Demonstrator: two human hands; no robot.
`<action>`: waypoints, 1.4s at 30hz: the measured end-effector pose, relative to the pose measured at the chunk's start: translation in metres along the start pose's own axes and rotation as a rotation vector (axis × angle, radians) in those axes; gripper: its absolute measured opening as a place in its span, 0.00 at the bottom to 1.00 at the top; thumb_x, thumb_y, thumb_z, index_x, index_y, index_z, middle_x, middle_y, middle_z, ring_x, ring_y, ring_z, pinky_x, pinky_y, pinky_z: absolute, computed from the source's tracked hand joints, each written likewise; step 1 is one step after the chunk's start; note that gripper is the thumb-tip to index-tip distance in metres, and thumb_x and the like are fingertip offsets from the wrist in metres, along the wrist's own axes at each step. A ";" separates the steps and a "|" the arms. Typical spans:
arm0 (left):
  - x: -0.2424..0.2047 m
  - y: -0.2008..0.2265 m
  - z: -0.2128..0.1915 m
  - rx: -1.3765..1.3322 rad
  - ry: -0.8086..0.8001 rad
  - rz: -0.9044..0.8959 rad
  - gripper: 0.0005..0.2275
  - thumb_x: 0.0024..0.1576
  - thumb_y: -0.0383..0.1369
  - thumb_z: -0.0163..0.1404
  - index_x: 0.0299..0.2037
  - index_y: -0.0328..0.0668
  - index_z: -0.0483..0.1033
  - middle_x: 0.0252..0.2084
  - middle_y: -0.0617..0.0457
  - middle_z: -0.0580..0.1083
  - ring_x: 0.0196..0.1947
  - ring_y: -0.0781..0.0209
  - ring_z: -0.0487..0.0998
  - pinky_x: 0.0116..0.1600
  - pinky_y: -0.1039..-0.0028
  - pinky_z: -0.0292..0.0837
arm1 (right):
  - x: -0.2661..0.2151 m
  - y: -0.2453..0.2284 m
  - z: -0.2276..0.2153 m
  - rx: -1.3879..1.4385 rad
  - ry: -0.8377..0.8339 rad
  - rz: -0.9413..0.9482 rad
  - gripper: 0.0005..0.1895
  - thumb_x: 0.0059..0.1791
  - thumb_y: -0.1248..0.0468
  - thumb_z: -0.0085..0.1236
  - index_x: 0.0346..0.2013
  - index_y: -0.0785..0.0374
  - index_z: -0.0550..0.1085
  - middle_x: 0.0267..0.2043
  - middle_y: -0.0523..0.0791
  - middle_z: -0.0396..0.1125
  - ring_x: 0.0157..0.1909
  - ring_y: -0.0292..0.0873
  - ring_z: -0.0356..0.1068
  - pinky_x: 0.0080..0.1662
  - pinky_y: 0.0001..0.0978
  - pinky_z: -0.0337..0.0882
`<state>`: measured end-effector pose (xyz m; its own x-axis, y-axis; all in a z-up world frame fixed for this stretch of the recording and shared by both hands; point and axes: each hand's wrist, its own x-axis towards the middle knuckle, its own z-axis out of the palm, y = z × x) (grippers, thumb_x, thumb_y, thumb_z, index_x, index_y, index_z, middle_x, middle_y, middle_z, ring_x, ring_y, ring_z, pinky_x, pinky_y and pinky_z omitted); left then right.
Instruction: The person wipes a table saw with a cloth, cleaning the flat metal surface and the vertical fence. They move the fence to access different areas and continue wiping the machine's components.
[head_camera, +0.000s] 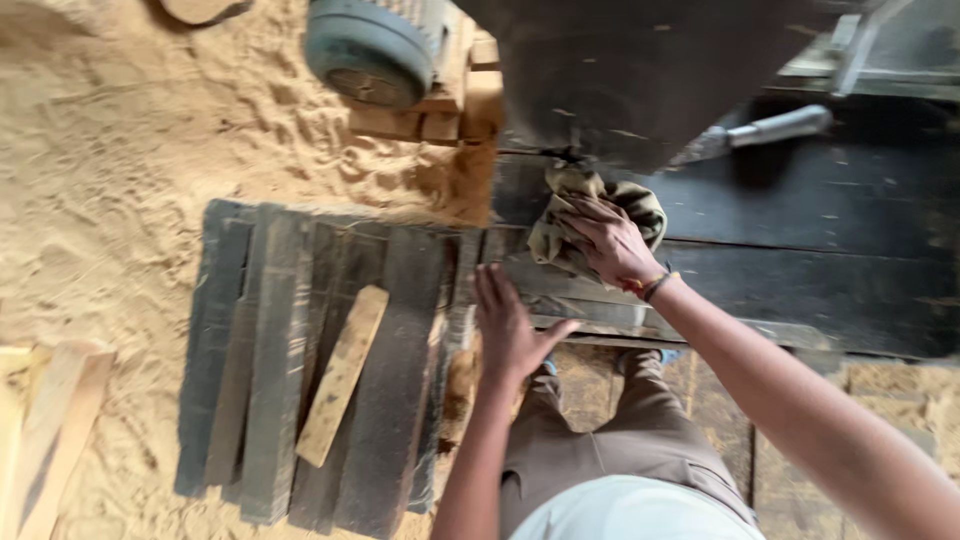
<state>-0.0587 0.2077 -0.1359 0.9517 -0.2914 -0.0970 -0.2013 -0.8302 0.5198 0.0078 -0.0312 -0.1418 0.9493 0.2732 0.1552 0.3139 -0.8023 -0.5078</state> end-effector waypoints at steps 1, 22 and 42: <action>0.001 -0.001 0.002 0.046 -0.001 0.008 0.67 0.42 0.76 0.52 0.74 0.19 0.37 0.77 0.23 0.37 0.78 0.25 0.36 0.77 0.42 0.35 | 0.017 -0.002 0.011 0.027 -0.030 -0.017 0.28 0.46 0.65 0.60 0.62 0.59 0.73 0.68 0.52 0.63 0.70 0.54 0.60 0.68 0.48 0.61; 0.003 0.010 0.013 -0.400 -0.022 -0.420 0.54 0.50 0.75 0.30 0.79 0.45 0.30 0.82 0.41 0.27 0.81 0.45 0.22 0.77 0.39 0.20 | 0.013 0.041 -0.044 -0.079 -0.322 -0.330 0.23 0.46 0.64 0.60 0.57 0.56 0.75 0.67 0.48 0.66 0.68 0.53 0.65 0.62 0.46 0.71; 0.039 0.049 0.049 -0.659 0.496 -0.993 0.44 0.53 0.68 0.08 0.78 0.54 0.29 0.80 0.43 0.27 0.79 0.43 0.26 0.75 0.42 0.19 | 0.028 0.007 -0.017 0.034 -0.633 -0.612 0.20 0.40 0.70 0.63 0.47 0.56 0.80 0.64 0.41 0.69 0.69 0.46 0.64 0.68 0.40 0.65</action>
<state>-0.0425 0.1325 -0.1562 0.6393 0.6367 -0.4312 0.6549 -0.1570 0.7392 0.0370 -0.0376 -0.1265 0.4258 0.9008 -0.0852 0.7549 -0.4056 -0.5154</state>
